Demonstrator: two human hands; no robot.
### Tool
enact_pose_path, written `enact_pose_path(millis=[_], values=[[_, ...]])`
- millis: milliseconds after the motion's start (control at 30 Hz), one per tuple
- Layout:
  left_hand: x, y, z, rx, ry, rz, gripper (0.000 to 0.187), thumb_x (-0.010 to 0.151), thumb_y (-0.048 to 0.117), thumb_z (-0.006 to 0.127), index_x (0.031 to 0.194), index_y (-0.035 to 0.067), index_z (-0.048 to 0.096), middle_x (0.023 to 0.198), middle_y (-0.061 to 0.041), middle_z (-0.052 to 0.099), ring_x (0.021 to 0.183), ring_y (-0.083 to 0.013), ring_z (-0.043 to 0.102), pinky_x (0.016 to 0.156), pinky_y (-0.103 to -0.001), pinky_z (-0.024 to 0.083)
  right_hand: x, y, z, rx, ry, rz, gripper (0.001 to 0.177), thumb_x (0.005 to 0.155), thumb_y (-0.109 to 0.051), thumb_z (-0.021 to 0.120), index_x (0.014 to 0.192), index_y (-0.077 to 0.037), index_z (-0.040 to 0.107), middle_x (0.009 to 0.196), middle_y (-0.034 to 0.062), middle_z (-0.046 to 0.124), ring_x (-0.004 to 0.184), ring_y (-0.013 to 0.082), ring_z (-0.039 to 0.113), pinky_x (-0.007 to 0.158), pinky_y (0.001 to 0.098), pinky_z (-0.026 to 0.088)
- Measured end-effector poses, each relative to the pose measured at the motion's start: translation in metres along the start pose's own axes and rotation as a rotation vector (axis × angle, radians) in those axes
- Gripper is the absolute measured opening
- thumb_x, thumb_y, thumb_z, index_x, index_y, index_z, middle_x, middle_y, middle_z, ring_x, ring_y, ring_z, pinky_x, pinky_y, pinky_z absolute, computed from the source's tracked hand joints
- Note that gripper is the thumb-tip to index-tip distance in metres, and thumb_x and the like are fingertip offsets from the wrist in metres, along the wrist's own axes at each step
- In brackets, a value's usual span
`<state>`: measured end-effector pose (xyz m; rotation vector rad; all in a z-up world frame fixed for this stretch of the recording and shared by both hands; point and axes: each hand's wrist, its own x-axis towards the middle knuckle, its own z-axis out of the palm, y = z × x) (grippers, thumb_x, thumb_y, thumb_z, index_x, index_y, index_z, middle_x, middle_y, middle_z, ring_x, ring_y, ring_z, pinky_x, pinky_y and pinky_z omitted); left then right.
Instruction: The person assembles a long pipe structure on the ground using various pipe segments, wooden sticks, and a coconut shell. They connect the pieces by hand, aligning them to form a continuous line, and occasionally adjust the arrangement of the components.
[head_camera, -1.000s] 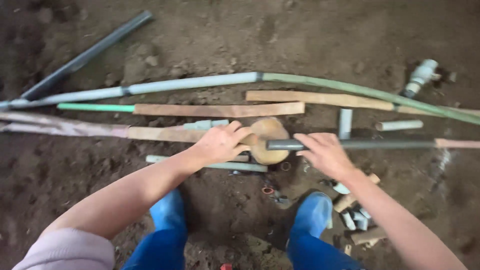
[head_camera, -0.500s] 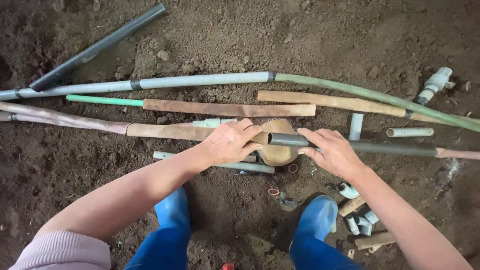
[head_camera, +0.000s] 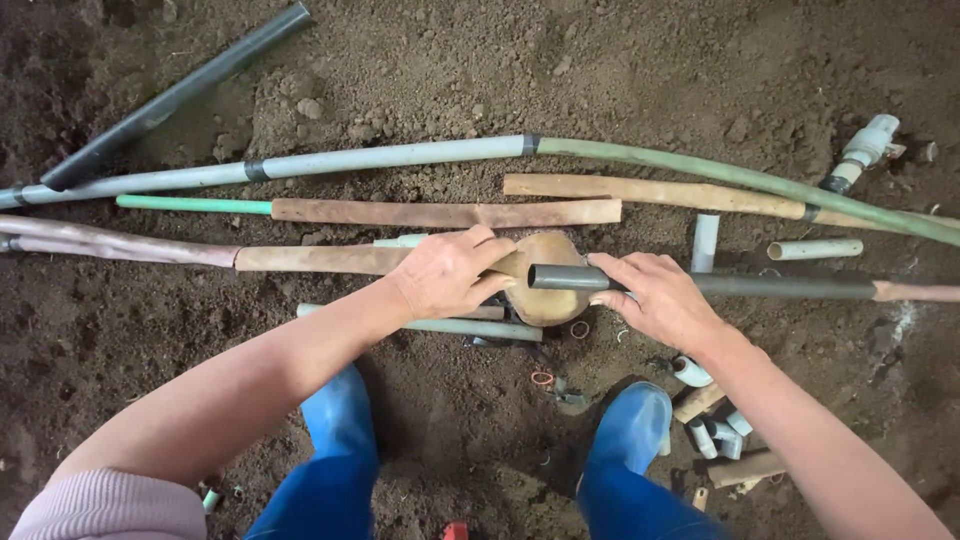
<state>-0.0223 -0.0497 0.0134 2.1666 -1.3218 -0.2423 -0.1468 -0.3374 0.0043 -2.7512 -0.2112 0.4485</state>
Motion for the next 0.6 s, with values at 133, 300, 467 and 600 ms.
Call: enact_pose_path(millis=[133, 300, 467, 600], values=[[0.000, 0.008, -0.003, 0.001, -0.110, -0.033, 0.041, 0.092, 0.043, 0.049, 0.120, 0.013, 0.053, 0.084, -0.004, 0.053, 0.072, -0.0203, 0.065, 0.067, -0.031, 0.056, 0.002, -0.002, 0.001, 0.002, 0.046, -0.003, 0.048, 0.084, -0.048, 0.056, 0.128, -0.028, 0.051, 0.093, 0.0076, 0.064, 0.097, 0.0256, 0.064, 0.086, 0.0373, 0.047], [-0.002, 0.012, -0.003, 0.031, -0.107, -0.013, 0.044, 0.090, 0.044, 0.049, 0.122, 0.013, 0.052, 0.084, -0.005, 0.053, 0.073, -0.0237, 0.066, 0.065, -0.034, 0.056, 0.000, 0.001, 0.007, -0.028, 0.055, -0.021, 0.049, 0.084, -0.049, 0.056, 0.128, -0.029, 0.050, 0.093, 0.0069, 0.063, 0.097, 0.0249, 0.064, 0.085, 0.0367, 0.048], [-0.004, 0.009, -0.002, -0.015, -0.116, 0.001, 0.048, 0.092, 0.045, 0.047, 0.126, 0.011, 0.050, 0.083, -0.007, 0.055, 0.074, -0.0255, 0.066, 0.066, -0.035, 0.057, -0.002, 0.004, 0.014, -0.091, 0.093, -0.056, 0.049, 0.084, -0.049, 0.055, 0.130, -0.031, 0.048, 0.090, 0.0063, 0.061, 0.096, 0.0249, 0.064, 0.082, 0.0353, 0.048], [-0.005, 0.009, -0.003, -0.023, -0.125, -0.001, 0.049, 0.092, 0.045, 0.047, 0.128, 0.011, 0.048, 0.083, -0.008, 0.055, 0.075, -0.0262, 0.066, 0.067, -0.036, 0.057, -0.001, 0.003, 0.011, -0.093, 0.088, -0.050, 0.049, 0.084, -0.048, 0.057, 0.129, -0.031, 0.049, 0.090, 0.0071, 0.062, 0.097, 0.0257, 0.064, 0.083, 0.0362, 0.048]])
